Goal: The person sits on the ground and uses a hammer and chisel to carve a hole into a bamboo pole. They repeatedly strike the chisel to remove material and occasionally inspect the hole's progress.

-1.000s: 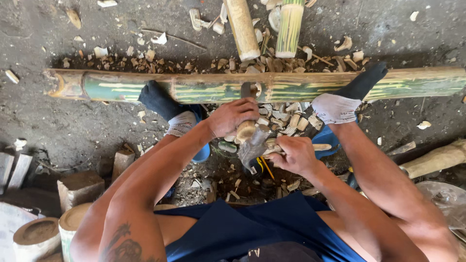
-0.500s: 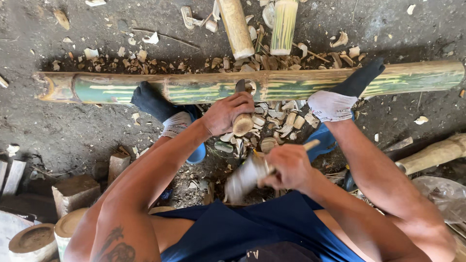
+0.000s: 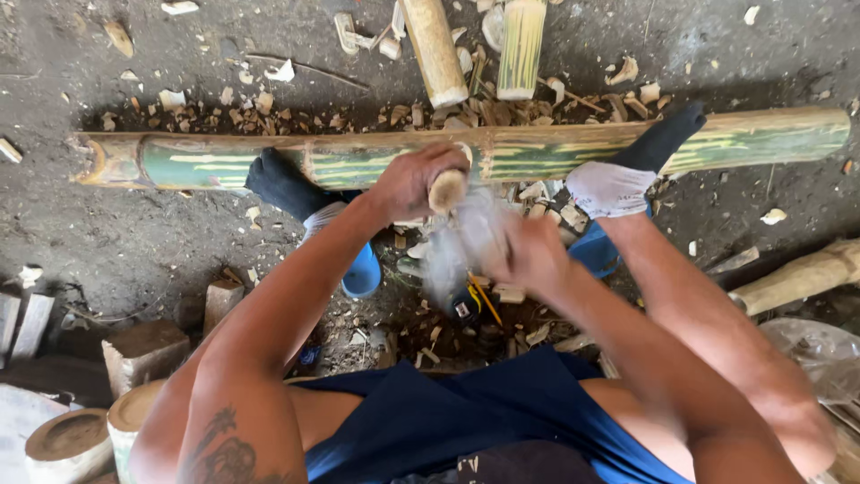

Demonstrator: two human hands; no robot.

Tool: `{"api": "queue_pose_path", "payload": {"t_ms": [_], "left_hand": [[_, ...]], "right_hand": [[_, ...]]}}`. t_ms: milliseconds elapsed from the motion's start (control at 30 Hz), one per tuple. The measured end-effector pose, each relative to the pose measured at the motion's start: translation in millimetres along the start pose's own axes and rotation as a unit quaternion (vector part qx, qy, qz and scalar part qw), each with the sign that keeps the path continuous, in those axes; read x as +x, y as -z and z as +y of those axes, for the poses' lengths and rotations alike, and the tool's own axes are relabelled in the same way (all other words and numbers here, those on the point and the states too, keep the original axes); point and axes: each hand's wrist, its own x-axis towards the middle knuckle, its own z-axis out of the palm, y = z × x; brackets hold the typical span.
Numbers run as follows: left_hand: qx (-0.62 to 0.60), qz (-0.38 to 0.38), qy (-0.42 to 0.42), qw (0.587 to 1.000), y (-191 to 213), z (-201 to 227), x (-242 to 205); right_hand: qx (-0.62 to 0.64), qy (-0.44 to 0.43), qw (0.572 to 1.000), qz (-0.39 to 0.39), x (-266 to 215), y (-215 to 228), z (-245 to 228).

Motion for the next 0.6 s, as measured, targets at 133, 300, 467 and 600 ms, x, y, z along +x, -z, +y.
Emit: {"api": "queue_pose_path", "payload": {"t_ms": [133,300,467,600], "left_hand": [[0.068,0.049,-0.014,0.996,3.2,-19.0,15.9],[0.024,0.076,-0.006,0.997,-22.8,-35.7,11.2],[0.000,0.182,0.033,0.983,-54.7,-24.7,16.5],[0.004,0.279,0.116,0.953,-103.4,0.1,10.4]], "right_hand": [[-0.078,-0.108,0.990,-0.045,20.6,-13.0,24.0],[0.045,0.171,0.971,0.159,-11.1,-30.2,55.8],[-0.026,-0.128,0.991,-0.005,-0.3,-50.1,74.6],[0.057,-0.132,0.988,0.063,-30.7,-60.6,96.9]]}}
